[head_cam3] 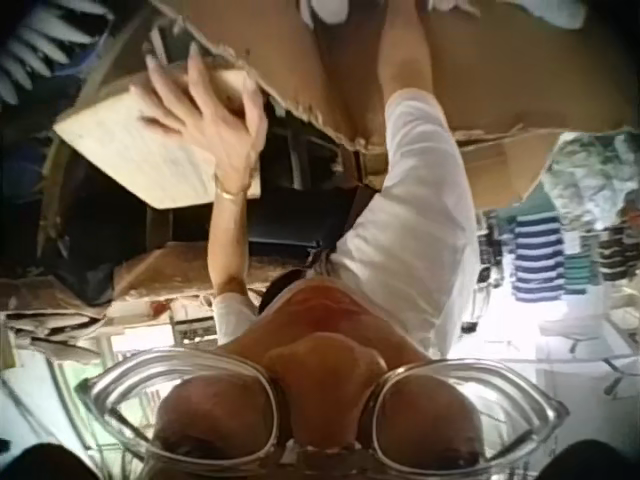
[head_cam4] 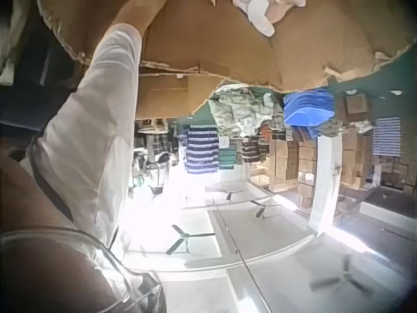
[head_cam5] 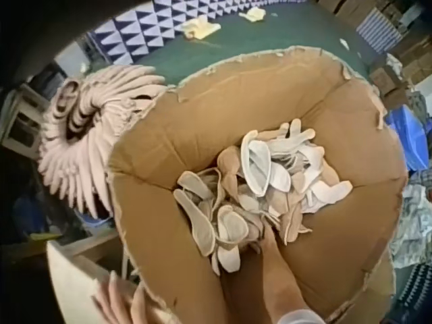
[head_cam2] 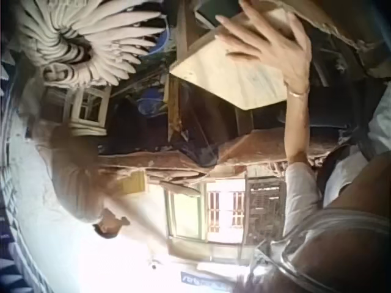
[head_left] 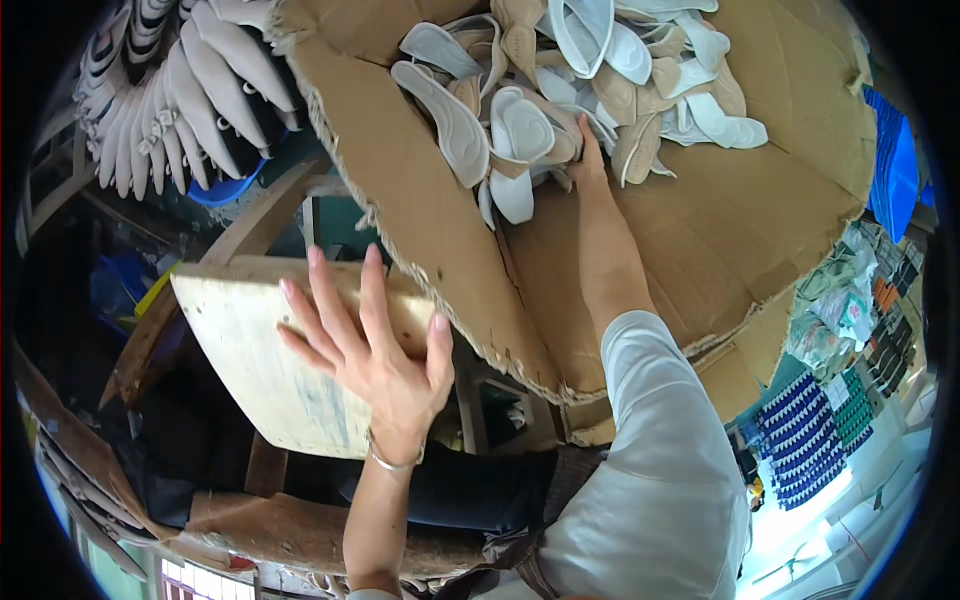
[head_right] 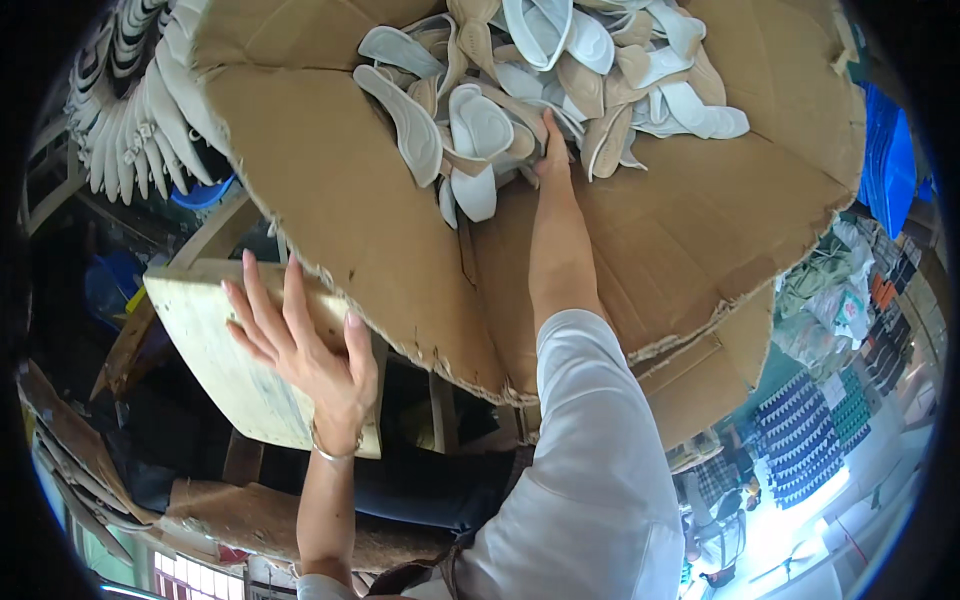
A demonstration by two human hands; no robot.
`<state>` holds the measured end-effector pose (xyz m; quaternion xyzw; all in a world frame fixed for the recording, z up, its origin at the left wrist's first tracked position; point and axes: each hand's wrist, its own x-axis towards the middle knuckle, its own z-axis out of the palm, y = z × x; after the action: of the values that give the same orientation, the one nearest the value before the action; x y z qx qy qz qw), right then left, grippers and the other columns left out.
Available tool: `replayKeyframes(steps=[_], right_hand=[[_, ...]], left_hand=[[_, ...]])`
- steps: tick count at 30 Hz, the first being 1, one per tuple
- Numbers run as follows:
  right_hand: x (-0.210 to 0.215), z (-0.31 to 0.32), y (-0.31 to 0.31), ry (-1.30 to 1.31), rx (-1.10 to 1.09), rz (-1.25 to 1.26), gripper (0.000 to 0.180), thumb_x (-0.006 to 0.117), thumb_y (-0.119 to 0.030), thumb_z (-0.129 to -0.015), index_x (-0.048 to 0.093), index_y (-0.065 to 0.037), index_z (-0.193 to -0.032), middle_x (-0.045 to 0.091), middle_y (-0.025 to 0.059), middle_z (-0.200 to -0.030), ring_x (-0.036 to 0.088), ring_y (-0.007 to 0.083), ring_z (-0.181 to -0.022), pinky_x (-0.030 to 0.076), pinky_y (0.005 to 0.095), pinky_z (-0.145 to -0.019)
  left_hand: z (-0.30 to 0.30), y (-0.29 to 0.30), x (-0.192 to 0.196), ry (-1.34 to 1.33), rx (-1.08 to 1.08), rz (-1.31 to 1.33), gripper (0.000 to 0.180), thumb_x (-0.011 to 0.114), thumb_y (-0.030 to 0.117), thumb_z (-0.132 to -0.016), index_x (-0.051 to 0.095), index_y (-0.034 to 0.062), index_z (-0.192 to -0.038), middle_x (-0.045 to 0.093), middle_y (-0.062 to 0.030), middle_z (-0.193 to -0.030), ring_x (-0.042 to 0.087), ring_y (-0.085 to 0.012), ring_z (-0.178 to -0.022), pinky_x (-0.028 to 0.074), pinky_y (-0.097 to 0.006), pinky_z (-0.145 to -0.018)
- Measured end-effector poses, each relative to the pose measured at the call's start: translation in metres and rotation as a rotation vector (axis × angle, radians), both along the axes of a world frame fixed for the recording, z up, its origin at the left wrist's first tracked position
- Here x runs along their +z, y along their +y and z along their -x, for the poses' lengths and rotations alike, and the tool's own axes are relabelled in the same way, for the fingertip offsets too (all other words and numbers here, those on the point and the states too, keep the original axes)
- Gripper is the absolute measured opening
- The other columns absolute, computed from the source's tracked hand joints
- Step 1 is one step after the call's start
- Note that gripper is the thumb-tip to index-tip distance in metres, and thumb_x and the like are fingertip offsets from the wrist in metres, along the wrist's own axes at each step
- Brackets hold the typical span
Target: The person inserts insoles into shoes by hand, smoothing each insole into place inside the shoe. The person then retrieves more insoles from a cardboard box and inserts them into additional shoes on the table.
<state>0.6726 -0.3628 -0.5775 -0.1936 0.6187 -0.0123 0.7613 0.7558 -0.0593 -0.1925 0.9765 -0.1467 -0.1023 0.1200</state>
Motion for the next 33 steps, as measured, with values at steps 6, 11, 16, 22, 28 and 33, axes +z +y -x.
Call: replayKeyframes(steps=[6,11,16,22,28,33], right_hand=[[-0.048,0.003,0.006,-0.023,0.075,-0.049,0.074,0.075,-0.056,-0.078,0.056,-0.007,-0.13,0.063,0.0122,-0.126,0.06,0.03,-0.112,0.047,0.0434,-0.097],[-0.095,0.032,-0.07,0.151,0.136,0.316,0.066,0.078,-0.04,-0.081,0.052,-0.007,-0.133,0.062,0.0147,-0.125,0.062,0.031,-0.108,0.051,0.0465,-0.092],[-0.082,0.027,-0.032,0.375,0.124,0.817,0.085,0.085,-0.043,-0.072,0.048,-0.001,-0.137,0.056,0.0149,-0.134,0.054,0.0287,-0.122,0.04,0.0412,-0.107],[-0.001,0.02,-0.089,-0.056,-0.186,0.423,0.08,0.07,-0.055,-0.084,0.043,-0.004,-0.14,0.052,0.0145,-0.138,0.052,0.0331,-0.124,0.042,0.0506,-0.106],[-0.012,0.005,-0.088,-0.035,-0.283,0.393,0.081,0.075,-0.055,-0.079,0.047,-0.006,-0.137,0.053,0.014,-0.136,0.051,0.0343,-0.124,0.042,0.0521,-0.105],[-0.025,0.003,-0.101,0.218,-0.24,0.337,0.084,0.08,-0.051,-0.075,0.048,-0.005,-0.138,0.053,0.014,-0.135,0.052,0.0336,-0.122,0.041,0.051,-0.105]], left_hand=[[-0.004,0.004,0.004,0.049,-0.029,-0.097,0.069,0.052,0.057,-0.087,0.055,0.0099,-0.137,0.028,-0.0267,-0.154,0.012,-0.0471,-0.146,-0.003,-0.059,-0.115],[0.0,0.001,-0.001,0.063,-0.06,-0.016,0.07,0.049,0.06,-0.088,0.053,0.0095,-0.137,0.027,-0.0285,-0.154,0.01,-0.0491,-0.145,-0.001,-0.061,-0.115],[-0.002,0.009,0.0,0.058,-0.077,-0.054,0.071,0.047,0.059,-0.089,0.049,0.0092,-0.139,0.026,-0.0297,-0.153,0.009,-0.0507,-0.145,0.001,-0.063,-0.114],[-0.008,0.001,0.006,0.022,-0.188,-0.086,0.064,0.04,0.047,-0.096,0.035,0.0071,-0.145,0.028,-0.0318,-0.151,0.018,-0.0508,-0.143,0.013,-0.064,-0.113],[-0.008,0.008,0.003,0.021,-0.198,-0.084,0.063,0.039,0.047,-0.095,0.028,0.0167,-0.149,0.021,-0.0266,-0.155,0.015,-0.049,-0.145,0.015,-0.068,-0.112],[-0.006,0.012,0.005,0.037,-0.19,-0.1,0.064,0.041,0.049,-0.095,0.026,0.0192,-0.15,0.016,-0.0248,-0.157,0.011,-0.049,-0.145,0.016,-0.068,-0.111]])
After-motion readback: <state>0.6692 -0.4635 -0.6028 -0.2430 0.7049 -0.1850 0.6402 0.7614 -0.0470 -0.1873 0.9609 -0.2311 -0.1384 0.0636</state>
